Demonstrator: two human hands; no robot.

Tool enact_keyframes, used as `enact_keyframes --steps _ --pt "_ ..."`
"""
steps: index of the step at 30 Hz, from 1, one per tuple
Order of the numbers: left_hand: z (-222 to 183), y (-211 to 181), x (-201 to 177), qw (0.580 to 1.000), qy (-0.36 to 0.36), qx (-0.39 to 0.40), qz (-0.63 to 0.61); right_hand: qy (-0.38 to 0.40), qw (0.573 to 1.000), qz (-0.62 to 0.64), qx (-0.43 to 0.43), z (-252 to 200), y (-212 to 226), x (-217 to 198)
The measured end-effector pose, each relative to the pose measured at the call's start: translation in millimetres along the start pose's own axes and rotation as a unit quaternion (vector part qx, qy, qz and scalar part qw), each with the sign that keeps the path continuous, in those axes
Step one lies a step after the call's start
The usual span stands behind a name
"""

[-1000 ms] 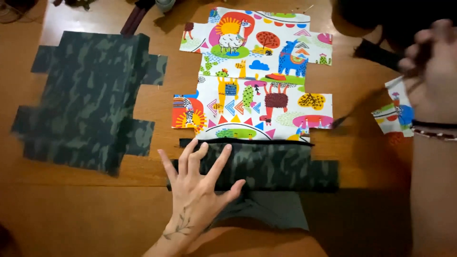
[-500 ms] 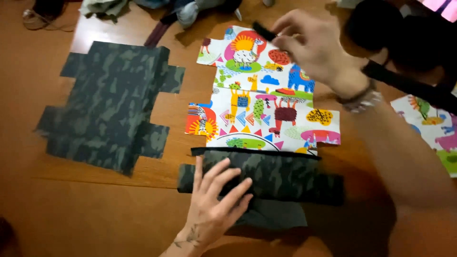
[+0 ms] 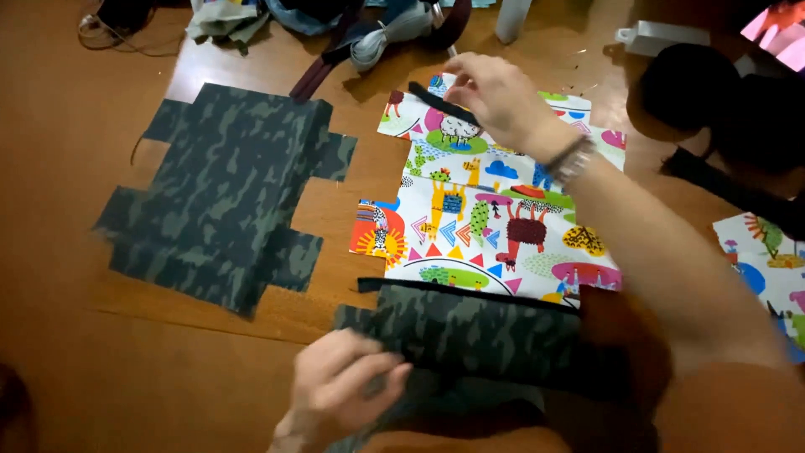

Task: Aligning and folding fabric pieces to prepare for sewing

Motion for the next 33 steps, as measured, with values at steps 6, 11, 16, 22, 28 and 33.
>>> enact_keyframes --steps 6,11,16,22,28,33 --pt "-103 27 -7 0.981 0.096 -0.158 0.059 0.067 0.990 0.018 0.120 -114 31 -76" --pt "-140 50 43 0.855 0.358 -0.372 0.044 0.033 0.985 -0.002 0.169 -216 36 -93" --pt "-88 27 74 0.667 0.147 -0.672 -0.285 -0.067 0.975 0.000 0.211 -292 58 -89" --pt "-43 -1 41 0.599 0.395 -0.662 -0.217 -0.106 0.958 0.020 0.267 -344 55 -79" --pt "19 -8 27 0.479 -0.016 -0.712 -0.513 -0.140 0.938 0.147 0.280 -337 42 -86" --pt "39 74 64 0.641 -0.020 -0.518 -0.566 -0.139 0.927 0.234 0.259 -283 26 -94"
Point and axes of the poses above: each hand's wrist, its own z-axis towards the middle knuckle, its own x-axis out of the palm, y = z × x, the point moved 2 cm from there along z, towards the middle knuckle, and after that the axes turned 11 degrees about x, right-handed, at the moved point
